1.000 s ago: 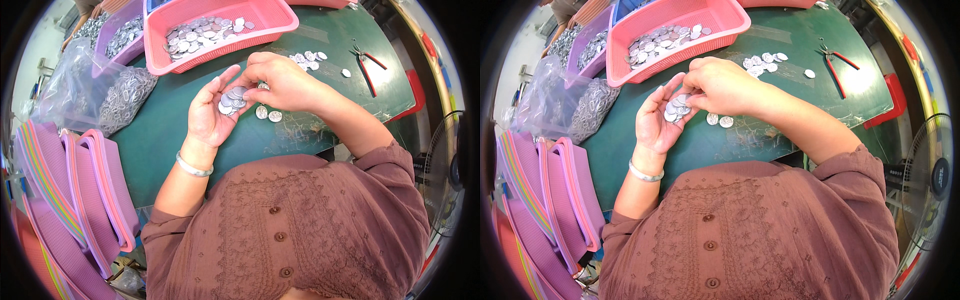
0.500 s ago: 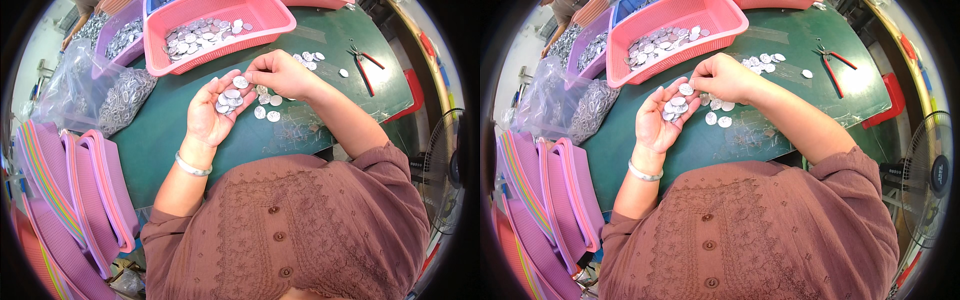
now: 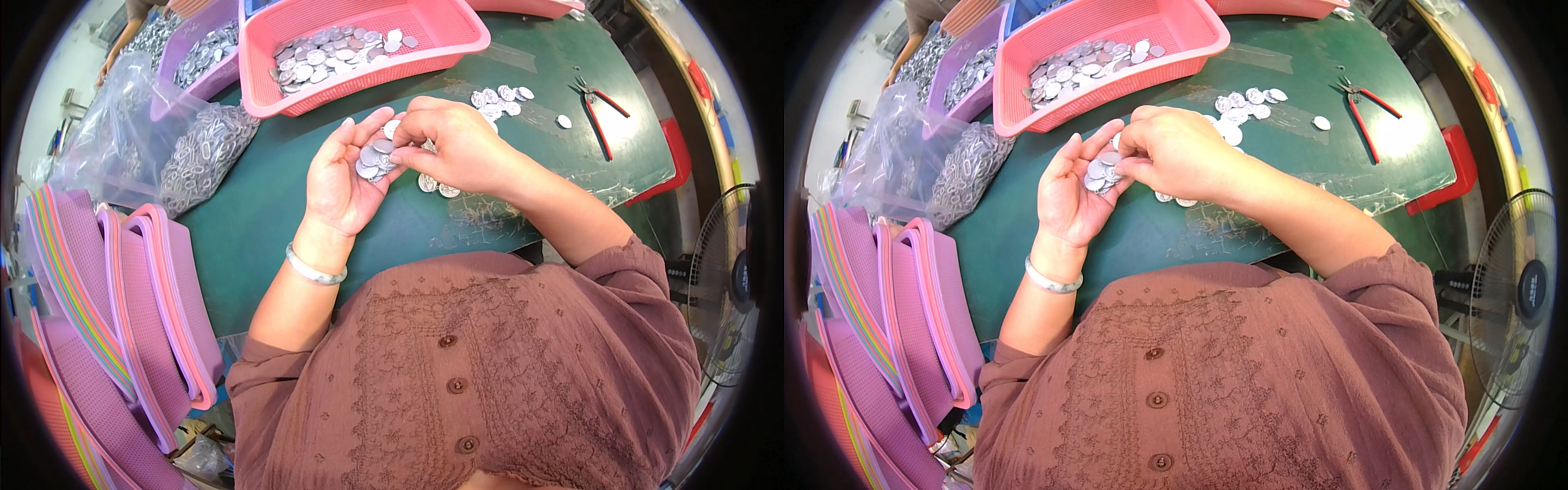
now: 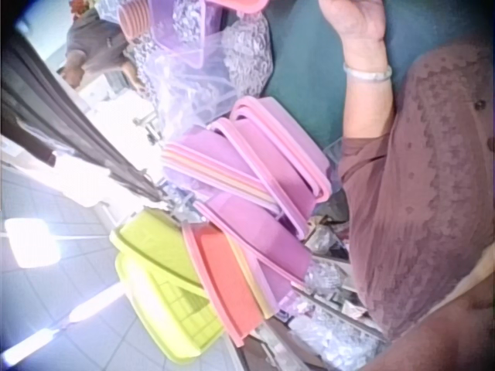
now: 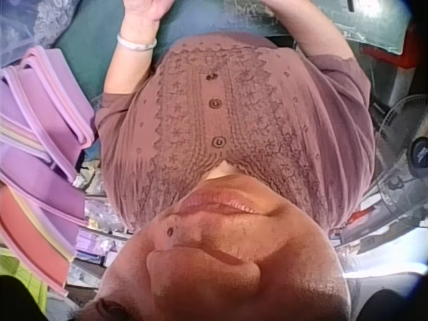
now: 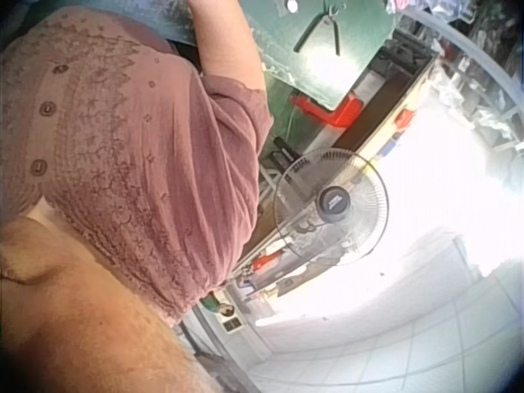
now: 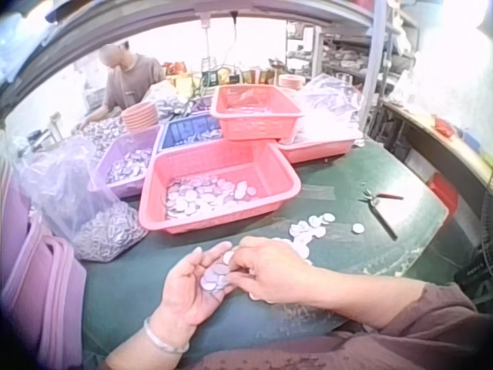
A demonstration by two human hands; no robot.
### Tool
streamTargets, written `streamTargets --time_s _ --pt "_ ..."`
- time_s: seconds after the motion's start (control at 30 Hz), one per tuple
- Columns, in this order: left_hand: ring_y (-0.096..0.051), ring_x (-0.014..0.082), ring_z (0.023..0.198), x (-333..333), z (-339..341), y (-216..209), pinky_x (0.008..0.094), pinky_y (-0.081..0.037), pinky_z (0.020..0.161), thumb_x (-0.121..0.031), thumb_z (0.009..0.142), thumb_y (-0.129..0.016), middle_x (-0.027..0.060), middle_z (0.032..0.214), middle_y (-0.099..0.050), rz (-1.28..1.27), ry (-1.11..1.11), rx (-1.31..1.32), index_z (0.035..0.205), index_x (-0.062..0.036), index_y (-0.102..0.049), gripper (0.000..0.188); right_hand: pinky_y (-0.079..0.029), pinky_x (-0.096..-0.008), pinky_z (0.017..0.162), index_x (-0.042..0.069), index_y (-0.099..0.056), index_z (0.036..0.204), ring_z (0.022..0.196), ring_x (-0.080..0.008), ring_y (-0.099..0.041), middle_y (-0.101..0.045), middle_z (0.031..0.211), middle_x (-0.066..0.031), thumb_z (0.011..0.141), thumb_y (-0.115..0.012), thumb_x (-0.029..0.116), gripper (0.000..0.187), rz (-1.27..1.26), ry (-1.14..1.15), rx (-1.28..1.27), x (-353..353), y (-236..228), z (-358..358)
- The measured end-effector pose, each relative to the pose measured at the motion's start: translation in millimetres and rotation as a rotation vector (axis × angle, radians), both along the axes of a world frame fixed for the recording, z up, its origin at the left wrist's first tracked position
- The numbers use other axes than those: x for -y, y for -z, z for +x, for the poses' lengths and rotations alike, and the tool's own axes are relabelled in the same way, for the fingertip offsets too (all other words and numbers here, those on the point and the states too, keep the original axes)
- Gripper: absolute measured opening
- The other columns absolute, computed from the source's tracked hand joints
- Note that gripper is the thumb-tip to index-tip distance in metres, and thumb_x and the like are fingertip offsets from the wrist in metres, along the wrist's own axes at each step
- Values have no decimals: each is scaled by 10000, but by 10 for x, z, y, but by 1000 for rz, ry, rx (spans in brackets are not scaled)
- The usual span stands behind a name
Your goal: The person trims excess material from circular metal-like items using pliers, then gathers them and places them into a small plastic bag.
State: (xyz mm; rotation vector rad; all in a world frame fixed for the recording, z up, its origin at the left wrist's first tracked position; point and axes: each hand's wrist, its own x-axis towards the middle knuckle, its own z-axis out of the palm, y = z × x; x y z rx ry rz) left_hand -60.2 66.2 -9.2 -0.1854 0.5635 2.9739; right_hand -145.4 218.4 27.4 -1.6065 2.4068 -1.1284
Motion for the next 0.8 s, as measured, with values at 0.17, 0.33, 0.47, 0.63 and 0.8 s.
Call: streamTargets --time_s 0.17,0.33,0.47,0.63,0.8 --pt "-522 277 1070 -30 4 -43 421 -412 933 -300 932 -346 180 1178 -521 -56 -19 41 1175 25 -482 428 -444 -337 597 27 -622 771 683 -253 -564 -562 721 -97 724 -651 129 116 -39 23 0 6 46 -7" --pt "-515 289 1080 -38 3 -39 432 -415 944 -292 940 -332 189 1178 -516 -57 -29 30 1180 47 -458 435 -462 -334 597 -8 -632 784 650 -238 -601 -614 713 -132 759 -613 164 175 -138 37 351 25 172 -110" --pt "-519 285 1074 -55 11 -66 442 -418 949 -290 938 -341 178 1162 -526 -76 -49 46 1149 44 -480 419 -447 -282 568 -37 -625 801 592 -129 -551 -617 664 -107 799 -591 153 193 -76 52 601 24 116 -133" --pt "-519 287 1074 -69 0 -69 450 -411 956 -285 934 -353 176 1146 -528 -75 -54 52 1142 46 -480 411 -434 -263 553 -35 -627 801 583 -87 -499 -603 643 -69 811 -581 137 179 -46 92 644 19 62 -128" --pt "-471 323 1134 -42 2 -34 473 -337 1013 -276 942 -324 211 1194 -495 -27 -30 20 1198 84 -417 451 -452 -267 568 -34 -627 802 611 -98 -550 -606 665 -73 806 -585 131 171 -122 111 483 11 83 -131"
